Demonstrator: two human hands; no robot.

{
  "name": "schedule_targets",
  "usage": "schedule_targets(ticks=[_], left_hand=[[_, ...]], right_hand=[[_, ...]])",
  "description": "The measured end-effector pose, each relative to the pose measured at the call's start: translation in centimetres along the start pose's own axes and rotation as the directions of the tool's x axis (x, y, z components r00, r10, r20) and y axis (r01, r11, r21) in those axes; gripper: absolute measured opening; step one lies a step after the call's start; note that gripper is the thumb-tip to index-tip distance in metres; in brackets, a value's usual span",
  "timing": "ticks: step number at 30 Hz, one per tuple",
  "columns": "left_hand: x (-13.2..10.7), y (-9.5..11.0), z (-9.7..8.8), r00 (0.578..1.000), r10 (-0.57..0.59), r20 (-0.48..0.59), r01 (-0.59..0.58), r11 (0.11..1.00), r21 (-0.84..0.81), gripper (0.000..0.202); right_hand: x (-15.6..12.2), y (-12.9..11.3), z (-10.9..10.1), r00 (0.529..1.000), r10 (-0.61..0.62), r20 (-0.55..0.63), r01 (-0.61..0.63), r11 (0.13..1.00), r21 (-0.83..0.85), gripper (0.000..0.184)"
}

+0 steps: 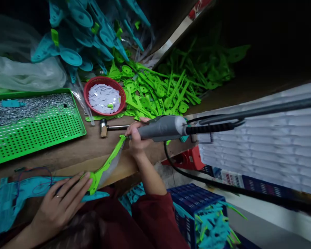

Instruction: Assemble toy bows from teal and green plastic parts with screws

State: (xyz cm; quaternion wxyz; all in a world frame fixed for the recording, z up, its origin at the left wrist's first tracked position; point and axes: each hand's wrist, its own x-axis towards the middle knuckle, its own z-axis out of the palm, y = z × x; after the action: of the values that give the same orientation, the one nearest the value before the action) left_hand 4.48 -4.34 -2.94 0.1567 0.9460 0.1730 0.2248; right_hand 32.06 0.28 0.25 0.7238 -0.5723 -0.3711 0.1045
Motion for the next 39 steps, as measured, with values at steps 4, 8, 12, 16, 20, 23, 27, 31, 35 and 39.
schedule_targets(ticks=[4,8,12,16,20,23,27,31,35,39], left_hand=[[-0.3,-0.2,0.2,1.0,-0.003,-0.018,0.003,1.0,-0.003,0.035],[0.0,0.0,0.6,0.999,-0.008,-0.037,0.009,1.0,0.021,0.035],[1.3,1.5,0.6,0.999,0.013,-0.052,-0.006,0.992,0.128,0.032],[1.9,1.7,-2.1,1.0,-0.016,-0.025,0.02,0.991,0.135,0.03],[1.4,-2.7,-8.2,0.999,0.039,-0.013,-0.036,0.987,0.158,0.03],[1.1,-8.0,-10.8,0.976,0.076,0.203,-0.132,0.952,0.276,0.029],[1.3,-12.1,-10.8,0.904,0.157,0.397,-0.283,0.916,0.284,0.019],[0.7,-11.5,-10.7,0.912,0.2,0.359,-0.303,0.918,0.257,0.016],[-1.3,-8.8,-12.1,0.927,0.244,0.286,-0.3,0.938,0.173,0.017],[-3.2,-6.7,-13.1,0.902,0.344,0.26,-0.395,0.9,0.181,0.017]], right_hand=[[-0.3,1.2,-0.7,0.998,-0.004,0.069,0.003,1.0,0.016,0.022],[-0.1,0.5,-1.5,0.974,0.04,0.224,-0.043,0.999,0.009,0.029],[0.9,-2.5,2.0,0.959,-0.093,0.268,0.062,0.99,0.124,0.033],[1.0,-4.2,9.8,0.927,-0.107,0.36,0.017,0.969,0.245,0.034],[0.5,-3.7,15.2,0.788,-0.016,0.615,-0.12,0.977,0.179,0.045],[-0.8,-4.0,14.8,0.841,0.02,0.54,-0.052,0.998,0.043,0.049],[-5.1,-6.2,9.5,0.951,0.082,0.298,-0.016,0.976,-0.217,0.027],[-9.8,-7.6,5.4,0.689,0.395,0.608,0.045,0.814,-0.579,0.029],[-10.4,-7.1,6.7,0.416,0.421,0.806,0.249,0.8,-0.547,0.011],[-7.3,-6.6,10.3,0.02,0.352,0.936,0.293,0.893,-0.343,0.009]])
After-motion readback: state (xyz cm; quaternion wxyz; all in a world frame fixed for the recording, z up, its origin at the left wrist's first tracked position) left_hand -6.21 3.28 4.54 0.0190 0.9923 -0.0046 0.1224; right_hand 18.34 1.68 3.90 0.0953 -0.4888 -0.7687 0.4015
